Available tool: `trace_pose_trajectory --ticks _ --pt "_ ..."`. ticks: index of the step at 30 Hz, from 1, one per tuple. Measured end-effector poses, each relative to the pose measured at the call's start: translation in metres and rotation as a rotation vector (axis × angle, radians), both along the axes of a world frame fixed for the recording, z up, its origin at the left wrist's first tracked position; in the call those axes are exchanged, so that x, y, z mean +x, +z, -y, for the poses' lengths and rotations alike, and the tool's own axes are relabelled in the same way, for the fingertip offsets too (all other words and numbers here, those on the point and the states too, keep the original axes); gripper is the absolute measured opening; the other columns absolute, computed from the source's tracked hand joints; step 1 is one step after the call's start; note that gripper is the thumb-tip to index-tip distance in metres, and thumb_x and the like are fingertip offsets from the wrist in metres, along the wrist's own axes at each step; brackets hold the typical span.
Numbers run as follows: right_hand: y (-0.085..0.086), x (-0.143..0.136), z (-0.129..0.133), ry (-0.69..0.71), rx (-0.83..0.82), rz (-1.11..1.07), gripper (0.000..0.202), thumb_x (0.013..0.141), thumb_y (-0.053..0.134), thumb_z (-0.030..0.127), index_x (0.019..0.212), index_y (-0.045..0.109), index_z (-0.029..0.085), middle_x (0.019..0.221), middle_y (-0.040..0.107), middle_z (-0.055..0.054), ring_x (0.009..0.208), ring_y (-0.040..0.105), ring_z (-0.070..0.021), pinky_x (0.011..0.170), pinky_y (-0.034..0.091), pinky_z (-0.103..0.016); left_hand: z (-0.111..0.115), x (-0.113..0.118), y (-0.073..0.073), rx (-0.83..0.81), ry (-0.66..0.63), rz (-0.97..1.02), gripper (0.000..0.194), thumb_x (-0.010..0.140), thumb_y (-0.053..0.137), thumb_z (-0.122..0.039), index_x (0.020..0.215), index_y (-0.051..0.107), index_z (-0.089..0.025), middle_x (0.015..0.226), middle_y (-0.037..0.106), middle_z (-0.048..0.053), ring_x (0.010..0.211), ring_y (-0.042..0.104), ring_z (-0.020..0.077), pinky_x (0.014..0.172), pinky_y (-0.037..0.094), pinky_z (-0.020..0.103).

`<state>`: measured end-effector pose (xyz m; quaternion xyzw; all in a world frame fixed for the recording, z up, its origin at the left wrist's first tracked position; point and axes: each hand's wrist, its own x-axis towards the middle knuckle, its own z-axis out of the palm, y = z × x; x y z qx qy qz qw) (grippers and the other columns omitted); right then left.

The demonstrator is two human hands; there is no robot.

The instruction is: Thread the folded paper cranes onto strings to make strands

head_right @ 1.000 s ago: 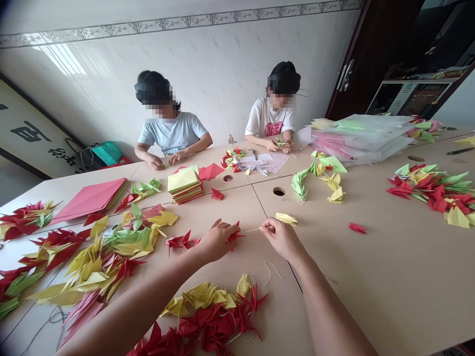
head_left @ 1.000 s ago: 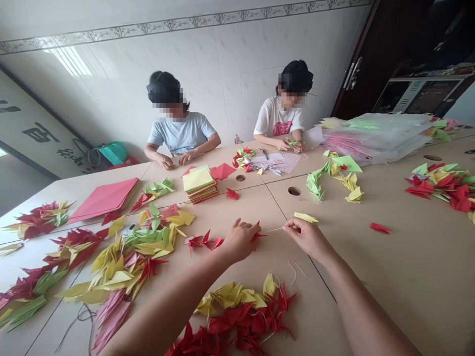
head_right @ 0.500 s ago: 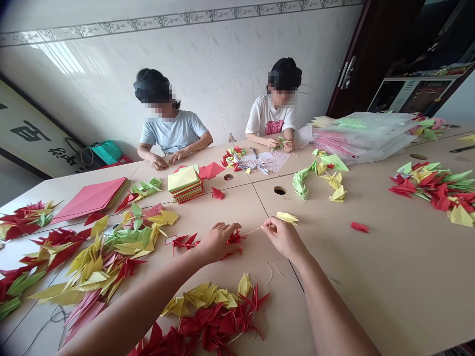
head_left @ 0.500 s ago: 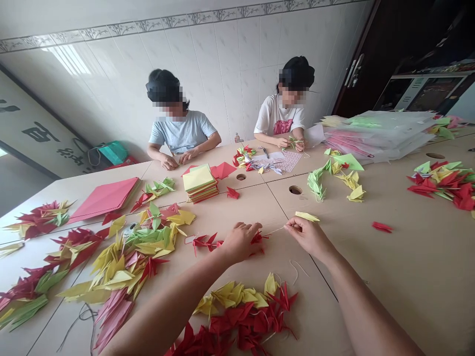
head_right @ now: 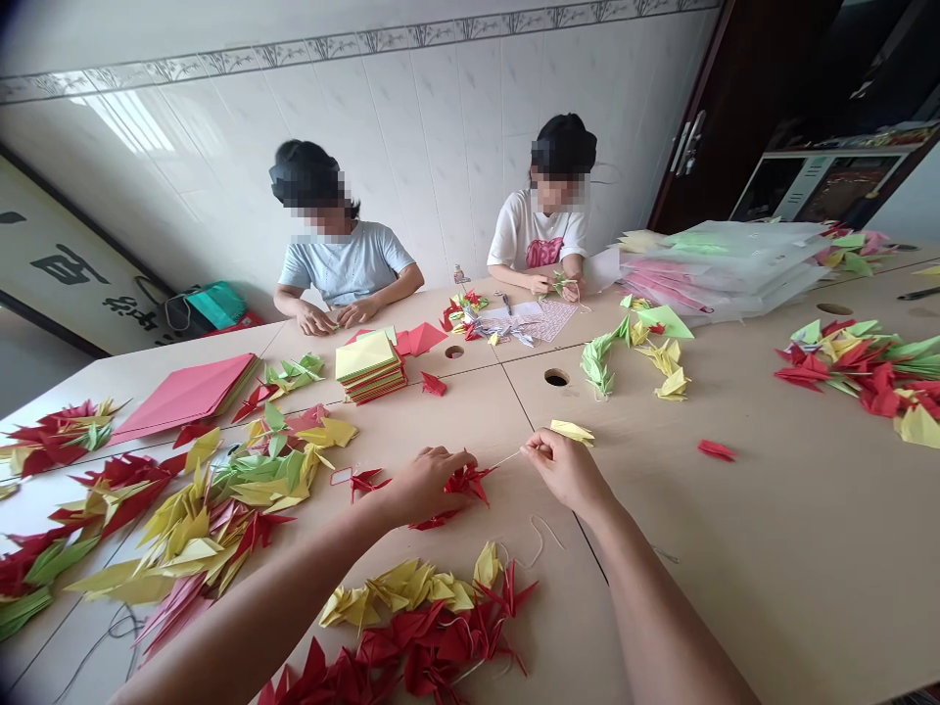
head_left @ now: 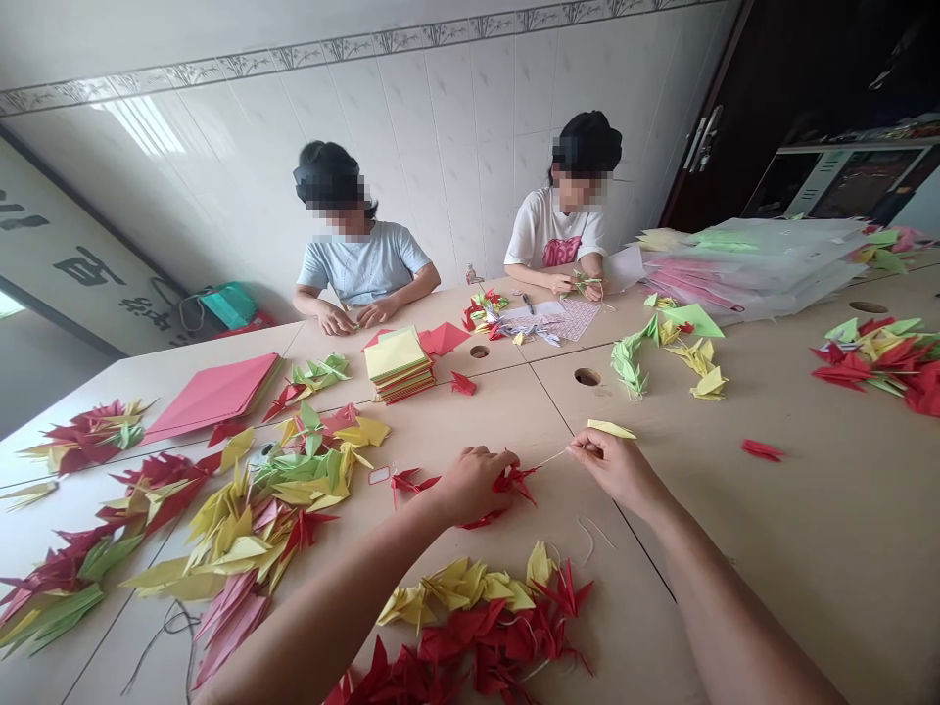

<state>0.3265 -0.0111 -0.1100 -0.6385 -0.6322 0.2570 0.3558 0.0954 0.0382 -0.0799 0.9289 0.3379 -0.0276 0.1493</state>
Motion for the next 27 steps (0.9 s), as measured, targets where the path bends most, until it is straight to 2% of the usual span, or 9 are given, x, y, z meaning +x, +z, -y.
trace_pose_trajectory --ticks 5,9,12,16,18,20,22,25,27 --pt "0.0 0.001 -0.001 -0.013 0.015 0.028 0.034 0.081 0.048 0.05 0.068 0.053 0.02 0.052 0.047 0.002 0.049 0.041 -0.013 0.048 0.033 -0.024 0.0 -0.004 -0.002 0.052 0.038 0.061 0.051 0.073 0.058 -0.025 0.121 0.042 -0.019 0.087 0.064 0.006 0.089 0.056 0.0238 0.086 0.042 0.039" --pt "0.002 0.0 0.0 -0.018 0.003 0.032 0.034 0.081 0.047 0.05 0.068 0.054 0.019 0.052 0.047 0.002 0.049 0.041 -0.013 0.048 0.033 -0.024 -0.001 -0.008 -0.004 0.06 0.067 0.104 0.053 0.075 0.055 -0.021 0.126 0.04 -0.017 0.091 0.065 0.008 0.096 0.056 0.0249 0.09 0.041 0.04" --pt "0.001 0.002 0.0 -0.032 -0.01 0.053 0.031 0.081 0.047 0.047 0.068 0.053 0.02 0.053 0.047 0.002 0.049 0.043 -0.0133 0.049 0.034 -0.025 -0.001 -0.013 -0.005 0.027 0.088 0.141 0.057 0.08 0.053 -0.026 0.132 0.034 -0.016 0.11 0.062 0.012 0.108 0.053 0.0259 0.096 0.039 0.041" --pt "0.001 0.004 -0.001 -0.067 -0.037 0.126 0.025 0.079 0.047 0.041 0.068 0.055 0.02 0.061 0.055 -0.001 0.053 0.05 -0.0151 0.052 0.038 -0.026 0.001 -0.023 -0.005 -0.033 0.12 0.158 0.071 0.08 0.055 -0.043 0.139 0.024 -0.018 0.136 0.043 0.016 0.122 0.044 0.029 0.101 0.036 0.044" --pt "0.001 0.003 -0.001 -0.108 0.0 0.163 0.021 0.078 0.048 0.037 0.077 0.06 0.02 0.077 0.061 -0.004 0.055 0.053 -0.0147 0.055 0.042 -0.028 0.003 -0.03 -0.003 -0.048 0.128 0.176 0.077 0.078 0.054 -0.051 0.14 0.022 -0.018 0.14 0.038 0.016 0.126 0.039 0.0297 0.102 0.035 0.045" --pt "0.0 0.0 -0.001 -0.123 0.071 0.174 0.024 0.079 0.048 0.035 0.09 0.063 0.019 0.098 0.06 -0.008 0.056 0.054 -0.0129 0.061 0.045 -0.03 0.006 -0.038 0.001 -0.059 0.123 0.196 0.081 0.077 0.053 -0.057 0.14 0.021 -0.019 0.14 0.038 0.016 0.127 0.038 0.0292 0.103 0.034 0.046" --pt "-0.002 -0.004 0.001 -0.043 0.089 0.153 0.027 0.081 0.048 0.034 0.098 0.063 0.02 0.11 0.056 -0.008 0.059 0.055 -0.0119 0.066 0.047 -0.031 0.01 -0.047 0.005 -0.083 0.113 0.189 0.083 0.075 0.054 -0.06 0.14 0.023 -0.02 0.138 0.041 0.015 0.125 0.04 0.0288 0.103 0.034 0.046" --pt "-0.009 -0.01 0.004 0.156 -0.017 0.119 0.026 0.082 0.048 0.031 0.101 0.063 0.022 0.116 0.054 -0.007 0.068 0.058 -0.0128 0.071 0.048 -0.03 0.015 -0.061 0.011 -0.112 0.105 0.131 0.084 0.071 0.058 -0.06 0.139 0.027 -0.021 0.136 0.044 0.015 0.125 0.039 0.0295 0.104 0.032 0.049" --pt "-0.013 -0.014 0.005 0.238 -0.084 0.114 0.026 0.08 0.049 0.025 0.102 0.063 0.022 0.117 0.053 -0.005 0.079 0.059 -0.0149 0.073 0.048 -0.029 0.016 -0.071 0.013 -0.108 0.103 0.095 0.08 0.07 0.061 -0.057 0.137 0.031 -0.023 0.136 0.045 0.013 0.128 0.036 0.0297 0.107 0.028 0.051"
